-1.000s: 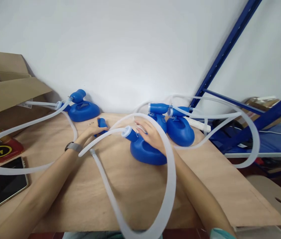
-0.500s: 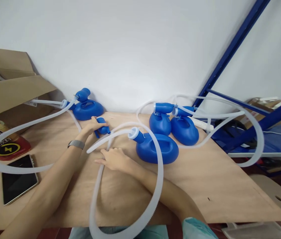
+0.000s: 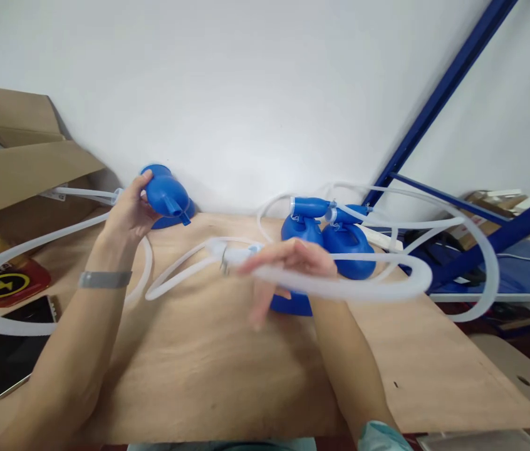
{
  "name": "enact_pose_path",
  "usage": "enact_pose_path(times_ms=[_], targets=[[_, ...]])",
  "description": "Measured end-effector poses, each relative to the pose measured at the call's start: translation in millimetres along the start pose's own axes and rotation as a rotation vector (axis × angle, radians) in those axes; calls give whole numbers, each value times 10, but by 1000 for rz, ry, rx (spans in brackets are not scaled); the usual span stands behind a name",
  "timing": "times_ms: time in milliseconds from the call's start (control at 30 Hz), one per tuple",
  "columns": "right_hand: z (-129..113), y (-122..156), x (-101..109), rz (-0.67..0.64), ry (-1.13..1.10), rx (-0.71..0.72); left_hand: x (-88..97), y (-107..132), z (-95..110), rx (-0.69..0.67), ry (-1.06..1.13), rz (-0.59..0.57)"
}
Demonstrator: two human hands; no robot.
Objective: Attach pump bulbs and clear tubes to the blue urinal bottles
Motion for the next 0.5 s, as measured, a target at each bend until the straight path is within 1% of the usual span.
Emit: enact_pose_path(times_ms=[33, 67, 100, 133, 200, 267, 333, 367, 400, 433, 500], targets=[[68, 15, 150, 145, -114, -14, -70, 62, 73, -26, 82, -4], [102, 22, 243, 257, -183, 2, -145, 133, 130, -59, 129, -10], [96, 12, 271, 303, -235, 38, -223, 209, 167, -90, 157, -16], [58, -9, 269, 327, -232, 76, -299, 285, 182, -118, 175, -20], [-56, -61, 221, 342, -136, 121, -433, 417, 159, -155, 192, -15], [-174, -85, 203, 412, 26, 142, -520, 503, 93, -170, 204, 10], [-283, -54, 253, 575, 122, 202, -555, 540, 18, -167, 207, 44], [-319, -30, 282, 650, 108, 242, -558, 548, -15, -162, 205, 62], [-332, -17, 304, 701, 51, 271, -556, 552, -44, -152, 203, 76], [-322, -23, 316, 718, -41, 279, -554, 558, -69, -140, 202, 88], [-273, -65, 316, 700, -269, 254, -565, 588, -105, -114, 212, 96]])
Point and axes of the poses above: each hand's wrist, its own y-axis away from the middle knuckle, its own x-axis out of the back of the hand, z = x × y, the point moved 7 cm from there along -y, towards the middle knuckle, and after that the axes turned 6 degrees about -x, right-handed, at the moved point
